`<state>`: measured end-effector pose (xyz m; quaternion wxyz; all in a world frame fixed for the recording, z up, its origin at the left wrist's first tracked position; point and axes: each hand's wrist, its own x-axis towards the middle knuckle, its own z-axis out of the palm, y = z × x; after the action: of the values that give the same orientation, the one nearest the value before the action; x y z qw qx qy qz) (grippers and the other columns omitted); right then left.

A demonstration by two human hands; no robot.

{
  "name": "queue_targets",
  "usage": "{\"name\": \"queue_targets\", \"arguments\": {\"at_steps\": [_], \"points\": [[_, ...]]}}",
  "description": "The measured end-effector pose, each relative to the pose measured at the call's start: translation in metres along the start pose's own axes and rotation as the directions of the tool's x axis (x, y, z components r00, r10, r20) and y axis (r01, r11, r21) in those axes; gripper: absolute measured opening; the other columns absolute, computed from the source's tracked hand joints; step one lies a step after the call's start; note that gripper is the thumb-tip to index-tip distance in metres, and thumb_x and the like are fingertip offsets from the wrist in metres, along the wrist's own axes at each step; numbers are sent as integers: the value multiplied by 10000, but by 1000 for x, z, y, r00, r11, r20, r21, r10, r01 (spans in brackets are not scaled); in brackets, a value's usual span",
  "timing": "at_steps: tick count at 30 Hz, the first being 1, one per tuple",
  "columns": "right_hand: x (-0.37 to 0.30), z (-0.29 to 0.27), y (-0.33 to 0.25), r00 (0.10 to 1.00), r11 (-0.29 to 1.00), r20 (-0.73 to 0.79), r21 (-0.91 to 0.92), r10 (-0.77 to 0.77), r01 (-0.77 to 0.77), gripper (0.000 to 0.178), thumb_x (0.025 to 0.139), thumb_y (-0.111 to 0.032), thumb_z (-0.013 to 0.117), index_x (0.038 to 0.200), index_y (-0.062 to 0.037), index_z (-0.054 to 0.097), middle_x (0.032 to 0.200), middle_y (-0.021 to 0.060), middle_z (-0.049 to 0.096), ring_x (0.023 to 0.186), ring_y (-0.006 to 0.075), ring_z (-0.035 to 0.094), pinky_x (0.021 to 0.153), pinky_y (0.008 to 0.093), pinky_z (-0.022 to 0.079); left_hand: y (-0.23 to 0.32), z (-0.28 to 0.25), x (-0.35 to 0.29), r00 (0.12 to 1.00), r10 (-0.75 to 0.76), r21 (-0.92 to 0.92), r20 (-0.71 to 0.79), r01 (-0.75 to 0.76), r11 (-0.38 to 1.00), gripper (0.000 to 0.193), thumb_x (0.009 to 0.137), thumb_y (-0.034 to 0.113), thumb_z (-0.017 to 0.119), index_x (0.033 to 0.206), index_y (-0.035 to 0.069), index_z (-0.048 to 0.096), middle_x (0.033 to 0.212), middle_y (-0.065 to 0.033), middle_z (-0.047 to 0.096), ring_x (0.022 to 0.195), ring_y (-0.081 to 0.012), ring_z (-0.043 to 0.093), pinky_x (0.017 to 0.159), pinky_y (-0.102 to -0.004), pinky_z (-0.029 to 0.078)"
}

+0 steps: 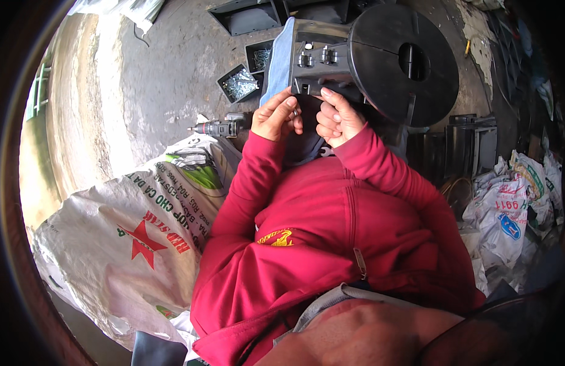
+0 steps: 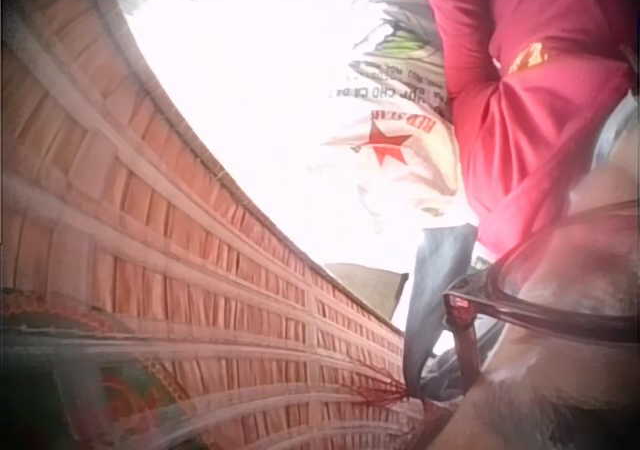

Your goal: The person assembles a metal component by inserting and tightening bolts with a wrench. They rotate the part to access different sides and continue securing the assembly.

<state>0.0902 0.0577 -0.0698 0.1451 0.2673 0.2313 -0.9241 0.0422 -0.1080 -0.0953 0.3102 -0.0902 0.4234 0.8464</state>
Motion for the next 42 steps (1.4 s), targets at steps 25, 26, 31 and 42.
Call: {"name": "queue_targets", "arguments": {"at_steps": [25,26,31,42], "points": [[14,-5,4,993,987,46,-113,-108,112,438,931,-318,585,584,-176,360,470,-66,292,376,62,241,378,222,225,15,6,6,1000,8,214,11,-10,977,211,934,101,584,1139,50,582,784,-55,607,601,-131,574,497,-268,467],[14,-3,3,993,988,44,-110,-106,110,431,931,-313,586,590,-175,361,472,-67,293,377,61,239,379,222,223,17,7,5,1000,12,239,-8,-10,971,209,933,100,587,1135,48,583,789,-58,613,599,-125,573,493,-260,464],[14,-3,3,990,985,45,-110,-131,135,397,930,-294,595,623,-171,376,487,-70,301,384,54,237,384,218,218,53,2,3,944,328,381,-32,-292,877,164,898,51,631,1054,15,594,830,-72,643,634,-107,590,494,-222,470],[12,0,4,993,989,-2,-89,-115,114,371,909,-283,640,650,-172,398,496,-75,321,381,44,260,381,208,224,41,29,6,791,574,582,212,-574,576,227,814,-21,712,1024,3,629,913,-70,670,741,-103,640,567,-216,509]]}}
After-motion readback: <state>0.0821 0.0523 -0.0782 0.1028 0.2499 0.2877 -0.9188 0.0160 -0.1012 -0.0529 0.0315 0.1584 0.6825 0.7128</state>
